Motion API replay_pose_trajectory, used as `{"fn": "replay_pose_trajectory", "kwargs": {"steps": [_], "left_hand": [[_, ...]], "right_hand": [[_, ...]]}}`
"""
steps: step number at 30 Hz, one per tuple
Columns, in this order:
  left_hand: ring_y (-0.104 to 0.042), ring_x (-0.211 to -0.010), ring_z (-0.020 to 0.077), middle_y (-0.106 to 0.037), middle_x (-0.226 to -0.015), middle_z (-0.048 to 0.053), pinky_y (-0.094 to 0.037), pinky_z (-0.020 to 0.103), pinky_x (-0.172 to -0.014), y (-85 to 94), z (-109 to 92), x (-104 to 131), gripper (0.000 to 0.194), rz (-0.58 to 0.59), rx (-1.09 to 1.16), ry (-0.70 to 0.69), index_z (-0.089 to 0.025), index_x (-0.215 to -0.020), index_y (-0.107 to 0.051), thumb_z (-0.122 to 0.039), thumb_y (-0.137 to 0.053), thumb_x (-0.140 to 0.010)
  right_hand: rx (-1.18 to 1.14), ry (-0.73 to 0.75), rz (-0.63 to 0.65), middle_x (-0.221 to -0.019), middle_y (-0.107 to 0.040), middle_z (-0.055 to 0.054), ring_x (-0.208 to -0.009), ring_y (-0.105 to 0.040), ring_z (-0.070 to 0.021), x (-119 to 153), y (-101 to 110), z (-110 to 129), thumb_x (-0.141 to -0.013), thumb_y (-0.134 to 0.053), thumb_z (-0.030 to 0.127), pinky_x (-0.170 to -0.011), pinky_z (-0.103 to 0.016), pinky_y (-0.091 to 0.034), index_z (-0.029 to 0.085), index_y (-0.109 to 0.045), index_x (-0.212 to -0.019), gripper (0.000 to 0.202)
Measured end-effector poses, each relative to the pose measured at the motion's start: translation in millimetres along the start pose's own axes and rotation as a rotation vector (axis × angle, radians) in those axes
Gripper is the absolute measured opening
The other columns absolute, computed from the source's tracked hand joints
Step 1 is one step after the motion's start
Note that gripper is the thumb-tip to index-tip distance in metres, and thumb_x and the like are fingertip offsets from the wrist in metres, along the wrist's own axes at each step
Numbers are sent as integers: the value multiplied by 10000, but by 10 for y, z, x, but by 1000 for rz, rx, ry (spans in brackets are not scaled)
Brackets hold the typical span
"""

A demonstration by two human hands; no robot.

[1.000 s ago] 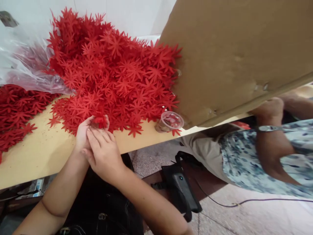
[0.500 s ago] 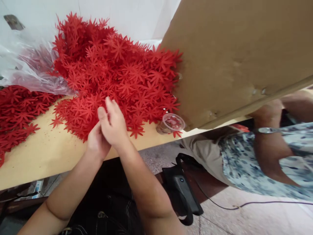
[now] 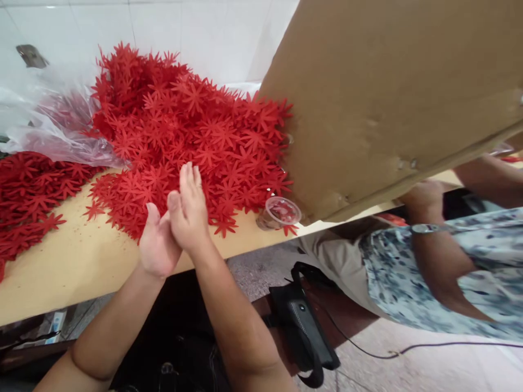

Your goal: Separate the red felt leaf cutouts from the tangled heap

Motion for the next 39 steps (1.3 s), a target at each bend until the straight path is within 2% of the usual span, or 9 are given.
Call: {"fn": "replay_pose_trajectory", "kwargs": {"steps": [3, 6, 8, 11, 15, 20, 24, 31, 39], "left_hand": [[-353, -1337, 182, -565, -1246, 54, -359, 314, -1053, 88, -143, -70, 576, -86, 65, -49, -175, -1047, -592, -548, -181, -894], [-397, -1307, 167, -561, -1247, 67, -357, 283, -1049, 191, -158, -149, 538, -145, 110, -73, -158, -997, -596, -505, -196, -904], [-439, -1267, 153, -560, -1243, 66, -353, 257, -1040, 295, -91, -169, 366, -201, 58, -93, -155, -982, -600, -400, -343, -896], [-545, -1117, 128, -611, -1138, 34, -390, 238, -965, 444, 84, -143, 221, -269, -127, -46, -186, -990, -610, -211, -582, -773], [-610, -830, 109, -663, -885, 19, -449, 244, -792, 415, 272, -102, 159, -172, -204, 95, -175, -891, -628, -185, -622, -733], [-548, -648, 68, -611, -702, -29, -442, 198, -667, 373, 150, -136, 81, -154, -349, -39, -162, -764, -592, -145, -641, -703], [-523, -612, 64, -588, -644, -36, -422, 173, -615, 403, 0, -164, 63, -156, -528, -192, -166, -712, -582, -122, -626, -703], [-510, -564, 70, -612, -634, -31, -398, 185, -591, 437, -80, -133, 35, -171, -726, -245, -179, -722, -591, -147, -596, -734], [-533, -611, 85, -608, -712, -11, -401, 196, -620, 476, -149, -115, 45, -185, -861, -298, -183, -751, -616, -228, -613, -744]], "right_hand": [[-63, 43, -49, -1484, -308, -60, -1414, -183, -209, 206, -75, 115, -878, -326, 401, -1164, -494, -168, 238, -336, -1364, 512], [-270, -168, -154, -1429, -388, -83, -1339, -356, -206, 327, -76, -58, -822, -408, 292, -1119, -475, -305, 235, -370, -1321, 504], [-441, -292, -204, -1417, -397, -92, -1298, -420, -208, 324, -39, -232, -757, -424, 232, -1091, -461, -359, 224, -346, -1322, 570], [-544, -292, -208, -1442, -361, -70, -1314, -402, -198, 239, 83, -348, -672, -396, 170, -1102, -449, -348, 232, -292, -1351, 690], [-506, -238, -166, -1439, -374, -69, -1333, -374, -176, 184, 189, -325, -642, -328, 147, -1112, -443, -324, 201, -265, -1372, 735], [-446, -275, -250, -1389, -438, -82, -1314, -394, -184, 255, 231, -297, -750, -409, 234, -1101, -435, -333, 214, -413, -1252, 502], [-426, -361, -292, -1276, -538, -102, -1198, -508, -184, 328, 303, -368, -747, -550, 347, -1033, -403, -412, 217, -470, -1165, 444], [-548, -484, -27, -912, -698, -51, -849, -647, -164, 378, 183, -453, -653, -669, 425, -797, -342, -529, 196, -589, -840, 306], [-569, -486, -141, -833, -682, -26, -791, -642, -144, 310, 142, -549, -672, -649, 370, -780, -324, -529, 196, -580, -801, 227]]}}
Point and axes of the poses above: each hand's wrist, its own x-axis away from the middle knuckle, its own y-axis out of the back of the hand, z = x × y, the point moved 7 cm from there along -x, towards the middle knuckle
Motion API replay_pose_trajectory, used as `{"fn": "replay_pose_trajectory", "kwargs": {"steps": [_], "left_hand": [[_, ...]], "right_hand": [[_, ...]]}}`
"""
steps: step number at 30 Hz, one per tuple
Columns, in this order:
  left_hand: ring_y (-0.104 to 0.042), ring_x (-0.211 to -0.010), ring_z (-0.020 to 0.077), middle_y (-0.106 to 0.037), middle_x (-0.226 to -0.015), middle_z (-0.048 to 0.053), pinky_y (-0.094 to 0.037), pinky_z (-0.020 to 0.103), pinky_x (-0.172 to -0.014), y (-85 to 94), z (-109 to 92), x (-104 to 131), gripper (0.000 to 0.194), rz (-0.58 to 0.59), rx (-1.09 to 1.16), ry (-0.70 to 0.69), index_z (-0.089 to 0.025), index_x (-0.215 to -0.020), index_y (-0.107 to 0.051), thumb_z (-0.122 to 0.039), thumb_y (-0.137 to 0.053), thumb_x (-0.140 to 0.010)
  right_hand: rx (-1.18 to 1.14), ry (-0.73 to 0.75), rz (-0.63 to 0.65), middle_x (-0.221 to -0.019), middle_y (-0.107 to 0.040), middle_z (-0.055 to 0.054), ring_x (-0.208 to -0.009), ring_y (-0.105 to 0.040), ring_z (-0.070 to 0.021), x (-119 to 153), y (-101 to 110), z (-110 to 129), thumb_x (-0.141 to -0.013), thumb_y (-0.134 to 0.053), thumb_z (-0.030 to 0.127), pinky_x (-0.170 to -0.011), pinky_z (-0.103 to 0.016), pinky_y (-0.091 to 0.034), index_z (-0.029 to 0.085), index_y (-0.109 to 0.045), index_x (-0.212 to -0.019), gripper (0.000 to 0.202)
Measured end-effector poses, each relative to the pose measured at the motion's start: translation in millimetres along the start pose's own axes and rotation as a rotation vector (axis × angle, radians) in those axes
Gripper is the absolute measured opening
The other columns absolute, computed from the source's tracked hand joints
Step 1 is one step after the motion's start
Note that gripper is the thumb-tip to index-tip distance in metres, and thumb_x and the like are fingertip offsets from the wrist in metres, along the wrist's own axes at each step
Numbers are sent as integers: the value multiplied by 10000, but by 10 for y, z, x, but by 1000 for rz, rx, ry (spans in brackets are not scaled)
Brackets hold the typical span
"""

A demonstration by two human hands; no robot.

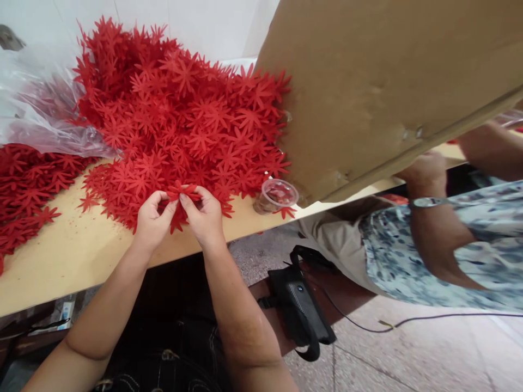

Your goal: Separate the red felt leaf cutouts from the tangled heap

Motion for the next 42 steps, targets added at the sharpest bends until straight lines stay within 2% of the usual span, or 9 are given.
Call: {"fn": "replay_pose_trajectory", "kwargs": {"steps": [4, 9, 14, 18, 21, 24, 30, 35, 42], "left_hand": [[-533, -672, 90, -617, -744, -2, -391, 194, -678, 58, 24, -21, 40, -40, -2, -24, -181, -749, -629, -216, -628, -728], [-533, -663, 84, -617, -748, -9, -393, 194, -659, 106, 55, -31, 39, -59, 61, -5, -177, -751, -601, -211, -610, -738], [-538, -653, 67, -611, -721, -21, -401, 179, -643, 166, 12, -41, 17, -75, 113, -6, -172, -739, -575, -169, -591, -740], [-533, -634, 63, -597, -706, -27, -414, 182, -624, 254, 6, -60, 40, -102, 87, -20, -164, -744, -557, -180, -593, -737], [-551, -677, 68, -599, -729, -17, -434, 188, -659, 339, 25, -82, 52, -136, 66, -31, -160, -762, -559, -185, -593, -733], [-562, -712, 71, -605, -755, -7, -448, 196, -696, 403, 51, -101, 60, -166, 69, -36, -158, -772, -565, -190, -594, -730], [-577, -755, 76, -615, -797, 1, -461, 208, -737, 341, 61, -102, 106, -111, 131, -59, -166, -825, -564, -203, -601, -734], [-549, -707, 64, -596, -786, -6, -454, 194, -691, 313, 64, -74, 219, -123, 128, -44, -175, -931, -557, -239, -629, -734], [-599, -857, 102, -652, -949, 23, -474, 238, -806, 199, -14, -91, 279, -35, 242, -33, -185, -941, -592, -281, -677, -692]], "right_hand": [[67, 59, -65, -816, -684, -38, -809, -644, -155, -104, 16, 26, -739, -579, 420, -797, -327, -520, 193, -590, -796, 234], [181, 72, -203, -739, -659, -38, -704, -635, -149, -332, 136, 98, -787, -494, 474, -683, -310, -526, 195, -572, -867, 301], [313, 117, -99, -607, -589, -20, -585, -581, -123, -551, -76, 198, -784, -457, 572, -586, -275, -500, 178, -552, -679, 419], [276, 130, 73, -939, -651, -99, -777, -631, -158, -781, -378, 134, -669, -550, 656, -699, -309, -533, 155, -579, -949, 574], [267, 127, 75, -1208, -554, -162, -1028, -596, -217, -895, -405, 90, -587, -636, 643, -878, -377, -504, 152, -499, -1164, 770], [217, 178, 91, -1185, -580, -128, -1117, -556, -213, -774, -328, 150, -662, -582, 629, -967, -400, -453, 183, -551, -1096, 623], [101, -5, 326, -772, -651, -16, -719, -603, -121, -221, -332, 21, -601, -707, 503, -704, -289, -507, 195, -605, -862, 417], [86, -30, 134, -552, -533, 41, -493, -456, -63, -191, -228, -84, -616, -683, 512, -516, -232, -403, 177, -562, -682, 362], [105, 75, 125, -543, -480, 39, -516, -418, -66, -145, -281, 10, -716, -603, 512, -520, -230, -366, 176, -543, -626, 354]]}}
Point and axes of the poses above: each hand's wrist, its own x-axis away from the middle knuckle, its own y-axis out of the back of the hand, z = x × y, the point moved 7 cm from there along -x, towards the middle knuckle
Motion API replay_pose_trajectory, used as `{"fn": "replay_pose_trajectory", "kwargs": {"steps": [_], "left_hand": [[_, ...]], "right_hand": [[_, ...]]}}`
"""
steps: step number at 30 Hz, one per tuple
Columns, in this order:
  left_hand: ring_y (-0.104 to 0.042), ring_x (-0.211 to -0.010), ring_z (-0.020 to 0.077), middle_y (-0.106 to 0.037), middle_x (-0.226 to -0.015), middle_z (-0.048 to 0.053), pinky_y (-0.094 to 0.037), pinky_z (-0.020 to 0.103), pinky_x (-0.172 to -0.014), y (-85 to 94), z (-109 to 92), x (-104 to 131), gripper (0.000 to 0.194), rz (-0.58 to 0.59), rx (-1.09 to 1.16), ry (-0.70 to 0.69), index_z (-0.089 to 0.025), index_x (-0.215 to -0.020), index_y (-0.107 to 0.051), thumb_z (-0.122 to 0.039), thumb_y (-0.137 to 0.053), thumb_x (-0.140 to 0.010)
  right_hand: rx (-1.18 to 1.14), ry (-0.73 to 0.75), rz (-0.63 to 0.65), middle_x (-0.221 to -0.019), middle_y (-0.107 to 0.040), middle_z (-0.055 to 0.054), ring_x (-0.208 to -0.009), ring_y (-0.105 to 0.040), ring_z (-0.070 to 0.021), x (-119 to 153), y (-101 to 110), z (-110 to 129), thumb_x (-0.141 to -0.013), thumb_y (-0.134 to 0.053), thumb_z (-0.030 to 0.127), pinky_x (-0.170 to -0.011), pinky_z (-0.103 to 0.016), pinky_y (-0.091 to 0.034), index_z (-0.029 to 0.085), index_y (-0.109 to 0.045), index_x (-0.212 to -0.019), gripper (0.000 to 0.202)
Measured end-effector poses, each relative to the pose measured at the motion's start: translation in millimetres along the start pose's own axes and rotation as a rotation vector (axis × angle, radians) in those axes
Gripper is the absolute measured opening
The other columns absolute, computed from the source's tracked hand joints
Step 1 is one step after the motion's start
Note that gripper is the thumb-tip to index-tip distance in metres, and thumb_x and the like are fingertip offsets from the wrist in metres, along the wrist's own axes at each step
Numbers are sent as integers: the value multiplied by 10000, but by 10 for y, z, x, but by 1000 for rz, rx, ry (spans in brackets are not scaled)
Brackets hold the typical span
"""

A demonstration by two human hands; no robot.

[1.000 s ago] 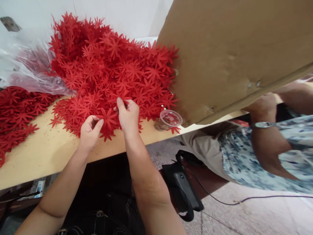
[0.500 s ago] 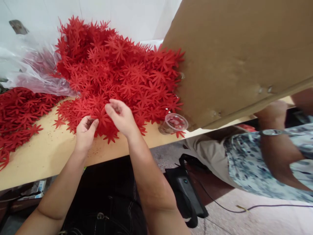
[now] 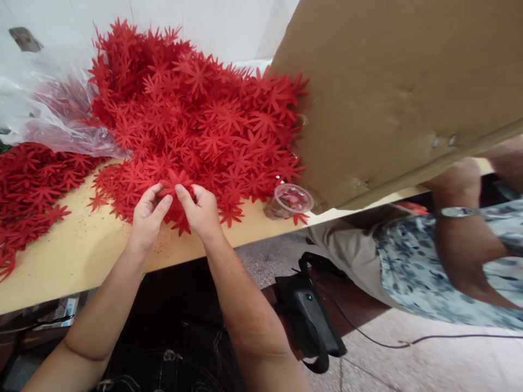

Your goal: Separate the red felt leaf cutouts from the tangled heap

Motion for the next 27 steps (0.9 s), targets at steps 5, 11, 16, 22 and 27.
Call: {"fn": "replay_pose_trajectory", "kwargs": {"steps": [5, 11, 16, 22, 27], "left_hand": [[-572, -675, 61, -635, -736, -27, -470, 189, -676, 81, 50, -102, 191, -99, 118, 82, -170, -747, -608, -229, -727, -611], [-499, -541, 35, -587, -629, -55, -399, 153, -522, 293, 57, -157, 228, -232, 214, 85, -171, -686, -585, -266, -758, -571], [-553, -626, 50, -623, -680, -34, -452, 172, -637, 233, -2, -130, 190, -179, 127, -1, -169, -712, -586, -257, -726, -619], [-570, -684, 59, -629, -741, -21, -459, 187, -694, 183, 26, -101, 104, -133, -59, -69, -171, -779, -583, -210, -648, -707], [-567, -810, 89, -608, -896, 23, -458, 225, -775, 99, 18, -31, 180, -92, -214, -92, -178, -891, -594, -254, -636, -733]], "right_hand": [[-135, -45, 160, -602, -511, 40, -567, -460, -73, 90, -55, 22, -693, -604, 553, -567, -225, -409, 199, -536, -714, 361], [11, -57, 47, -649, -548, 28, -573, -488, -79, -51, 131, -123, -695, -624, 508, -580, -238, -441, 200, -545, -743, 321], [226, 171, 5, -1316, -507, -107, -1226, -471, -212, -303, 101, 15, -721, -548, 587, -1026, -384, -398, 205, -526, -1179, 596], [-3, -55, 124, -1057, -664, -98, -1007, -622, -197, -123, 16, 14, -724, -487, 650, -924, -397, -487, 186, -596, -1046, 576], [-90, -72, 27, -729, -644, 1, -708, -611, -121, 3, 47, -65, -626, -704, 441, -748, -300, -509, 198, -584, -781, 312]]}}
Point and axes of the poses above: each hand's wrist, its own x-axis away from the middle knuckle, its own y-axis out of the back of the hand, z = x × y, the point moved 7 cm from there along -x, towards the middle knuckle
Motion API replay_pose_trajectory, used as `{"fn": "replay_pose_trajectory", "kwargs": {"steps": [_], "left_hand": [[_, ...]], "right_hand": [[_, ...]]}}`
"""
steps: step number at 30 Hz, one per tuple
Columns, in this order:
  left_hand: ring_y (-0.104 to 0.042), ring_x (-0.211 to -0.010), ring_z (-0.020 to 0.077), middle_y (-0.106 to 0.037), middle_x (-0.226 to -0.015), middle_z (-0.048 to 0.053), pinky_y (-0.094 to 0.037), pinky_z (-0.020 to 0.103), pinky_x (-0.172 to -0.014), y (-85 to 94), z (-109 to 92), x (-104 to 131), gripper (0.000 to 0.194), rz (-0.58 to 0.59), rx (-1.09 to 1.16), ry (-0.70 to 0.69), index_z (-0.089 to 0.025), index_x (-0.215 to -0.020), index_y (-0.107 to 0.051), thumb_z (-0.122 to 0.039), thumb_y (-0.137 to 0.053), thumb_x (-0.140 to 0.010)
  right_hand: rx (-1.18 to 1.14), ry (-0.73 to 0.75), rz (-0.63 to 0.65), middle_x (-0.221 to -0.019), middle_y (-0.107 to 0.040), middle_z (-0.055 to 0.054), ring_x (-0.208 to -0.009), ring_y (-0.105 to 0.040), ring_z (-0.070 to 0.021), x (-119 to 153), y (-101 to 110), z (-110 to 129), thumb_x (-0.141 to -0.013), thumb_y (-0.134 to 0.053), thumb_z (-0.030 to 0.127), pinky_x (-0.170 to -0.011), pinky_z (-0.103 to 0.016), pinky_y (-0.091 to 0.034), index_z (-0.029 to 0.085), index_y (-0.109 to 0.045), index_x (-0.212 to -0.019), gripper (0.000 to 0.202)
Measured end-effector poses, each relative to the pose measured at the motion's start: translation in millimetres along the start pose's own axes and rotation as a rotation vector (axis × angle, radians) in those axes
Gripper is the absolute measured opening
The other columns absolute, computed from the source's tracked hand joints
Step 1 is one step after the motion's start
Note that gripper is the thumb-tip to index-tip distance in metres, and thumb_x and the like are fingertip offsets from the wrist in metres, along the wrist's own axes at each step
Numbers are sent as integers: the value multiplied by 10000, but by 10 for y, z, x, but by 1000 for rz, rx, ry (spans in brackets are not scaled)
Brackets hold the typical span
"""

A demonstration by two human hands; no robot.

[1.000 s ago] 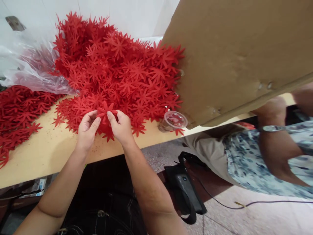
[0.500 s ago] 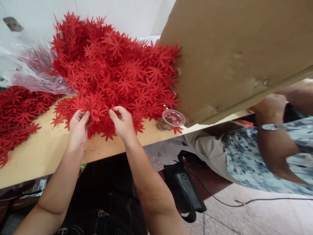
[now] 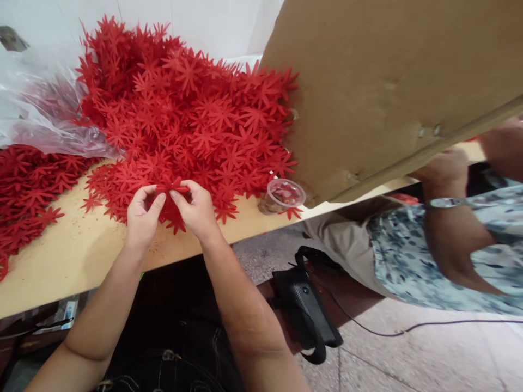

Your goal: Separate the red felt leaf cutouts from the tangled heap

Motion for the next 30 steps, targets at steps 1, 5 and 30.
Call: {"fn": "replay_pose_trajectory", "kwargs": {"steps": [1, 5, 30], "left_hand": [[-561, -833, 95, -599, -925, 30, -458, 229, -784, 2, -25, 11, 228, -16, -30, -14, -184, -929, -592, -263, -648, -724], [-574, -911, 114, -605, -995, 39, -460, 256, -847, -70, -46, 13, 335, 39, 66, 22, -200, -1000, -581, -282, -679, -691], [-559, -612, 50, -618, -656, -48, -463, 182, -648, 73, 103, -93, 216, -104, 255, 122, -176, -721, -570, -312, -713, -635]], "right_hand": [[1, 13, -45, -690, -623, 14, -662, -589, -108, 2, 30, -6, -643, -692, 428, -704, -283, -499, 198, -567, -741, 279], [52, 57, -78, -692, -618, 5, -641, -559, -104, 16, 41, 6, -700, -644, 425, -667, -274, -468, 192, -556, -718, 250], [153, 213, 30, -1069, -640, -64, -1049, -575, -167, -414, -1, 303, -714, -566, 570, -942, -349, -448, 214, -602, -1003, 459]]}}
Point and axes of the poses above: each hand's wrist, its own x-axis away from the middle knuckle, its own y-axis out of the back of the hand, z = x × y, the point moved 7 cm from there along -x, towards the middle knuckle
